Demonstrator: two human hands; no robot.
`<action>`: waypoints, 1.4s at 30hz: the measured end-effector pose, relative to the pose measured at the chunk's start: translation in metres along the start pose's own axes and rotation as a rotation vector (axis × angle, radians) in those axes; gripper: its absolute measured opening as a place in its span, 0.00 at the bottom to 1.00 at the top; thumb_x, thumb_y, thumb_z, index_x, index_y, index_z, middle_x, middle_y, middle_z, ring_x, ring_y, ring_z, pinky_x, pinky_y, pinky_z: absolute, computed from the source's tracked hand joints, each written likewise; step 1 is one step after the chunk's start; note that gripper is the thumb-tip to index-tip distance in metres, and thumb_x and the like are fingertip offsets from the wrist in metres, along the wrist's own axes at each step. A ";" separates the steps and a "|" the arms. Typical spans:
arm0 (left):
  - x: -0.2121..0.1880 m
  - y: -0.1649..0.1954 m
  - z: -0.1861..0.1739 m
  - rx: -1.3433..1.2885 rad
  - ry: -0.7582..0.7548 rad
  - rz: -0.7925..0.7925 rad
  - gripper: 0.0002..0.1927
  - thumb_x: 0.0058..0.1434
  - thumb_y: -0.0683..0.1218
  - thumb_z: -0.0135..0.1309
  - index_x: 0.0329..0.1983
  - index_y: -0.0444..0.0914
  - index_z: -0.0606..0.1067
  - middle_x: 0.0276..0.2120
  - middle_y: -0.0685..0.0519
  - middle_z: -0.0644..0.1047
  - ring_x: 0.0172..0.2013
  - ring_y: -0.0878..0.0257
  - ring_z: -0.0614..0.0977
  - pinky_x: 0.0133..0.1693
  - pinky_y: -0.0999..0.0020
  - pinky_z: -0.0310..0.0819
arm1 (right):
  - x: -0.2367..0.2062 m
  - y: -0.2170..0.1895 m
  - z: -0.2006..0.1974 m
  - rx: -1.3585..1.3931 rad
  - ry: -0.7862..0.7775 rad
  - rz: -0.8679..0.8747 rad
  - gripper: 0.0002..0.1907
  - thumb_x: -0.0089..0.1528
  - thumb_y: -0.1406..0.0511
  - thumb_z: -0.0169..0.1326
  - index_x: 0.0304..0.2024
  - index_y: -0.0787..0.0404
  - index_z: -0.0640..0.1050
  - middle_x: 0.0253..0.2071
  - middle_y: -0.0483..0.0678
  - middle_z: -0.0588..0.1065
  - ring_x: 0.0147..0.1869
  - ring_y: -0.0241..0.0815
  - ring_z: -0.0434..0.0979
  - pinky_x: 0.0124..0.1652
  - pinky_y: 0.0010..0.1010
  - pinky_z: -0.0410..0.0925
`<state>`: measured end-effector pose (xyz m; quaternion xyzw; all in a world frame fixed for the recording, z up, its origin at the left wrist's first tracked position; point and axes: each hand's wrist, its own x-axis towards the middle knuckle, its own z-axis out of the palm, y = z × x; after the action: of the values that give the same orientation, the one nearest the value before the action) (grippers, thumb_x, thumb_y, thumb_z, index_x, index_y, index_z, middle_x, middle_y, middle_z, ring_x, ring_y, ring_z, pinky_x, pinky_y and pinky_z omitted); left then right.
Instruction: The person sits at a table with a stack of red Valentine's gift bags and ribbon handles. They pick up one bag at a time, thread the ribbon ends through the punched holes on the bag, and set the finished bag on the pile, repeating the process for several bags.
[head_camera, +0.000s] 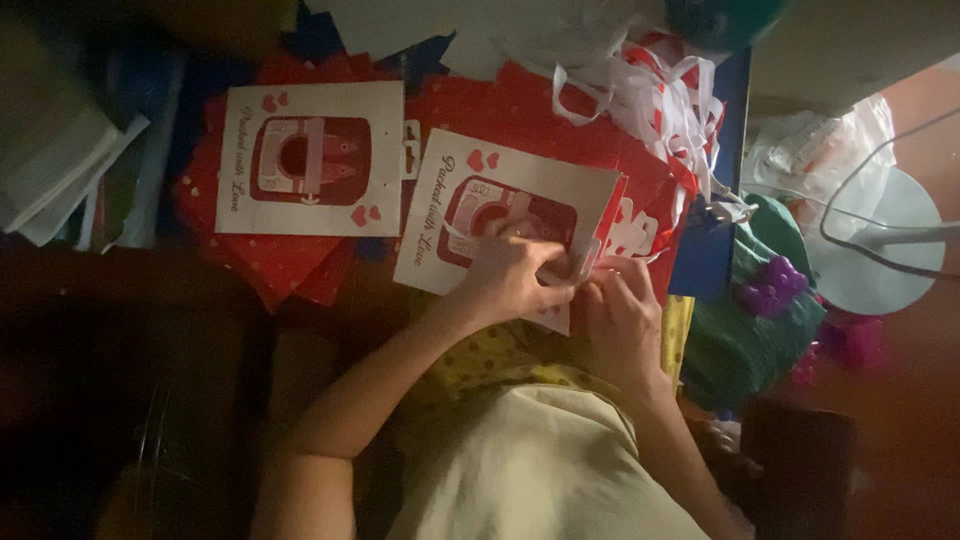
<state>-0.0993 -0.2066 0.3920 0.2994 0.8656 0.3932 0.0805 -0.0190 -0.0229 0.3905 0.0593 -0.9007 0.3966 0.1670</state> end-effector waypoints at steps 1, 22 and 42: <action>0.001 0.002 -0.003 0.014 0.019 0.011 0.17 0.55 0.60 0.62 0.34 0.43 0.82 0.23 0.53 0.81 0.34 0.58 0.83 0.61 0.49 0.58 | 0.003 0.002 -0.004 -0.023 0.026 -0.023 0.06 0.65 0.72 0.57 0.43 0.60 0.80 0.50 0.52 0.75 0.52 0.53 0.78 0.51 0.40 0.72; 0.028 0.036 -0.118 0.039 0.019 0.011 0.19 0.53 0.59 0.63 0.35 0.39 0.82 0.22 0.48 0.80 0.37 0.53 0.83 0.58 0.48 0.62 | 0.089 -0.064 -0.054 -0.092 0.109 0.133 0.06 0.67 0.71 0.56 0.46 0.63 0.76 0.53 0.55 0.73 0.49 0.51 0.78 0.43 0.35 0.74; 0.043 0.059 -0.195 0.110 0.214 0.159 0.22 0.51 0.61 0.66 0.33 0.38 0.83 0.25 0.45 0.80 0.42 0.48 0.82 0.54 0.51 0.63 | 0.146 -0.160 -0.062 0.004 -0.043 0.065 0.11 0.63 0.71 0.57 0.48 0.62 0.77 0.51 0.55 0.75 0.48 0.54 0.79 0.45 0.39 0.74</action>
<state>-0.1800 -0.2744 0.5714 0.3275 0.8630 0.3798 -0.0601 -0.1022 -0.0823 0.5912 0.0387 -0.9047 0.4025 0.1345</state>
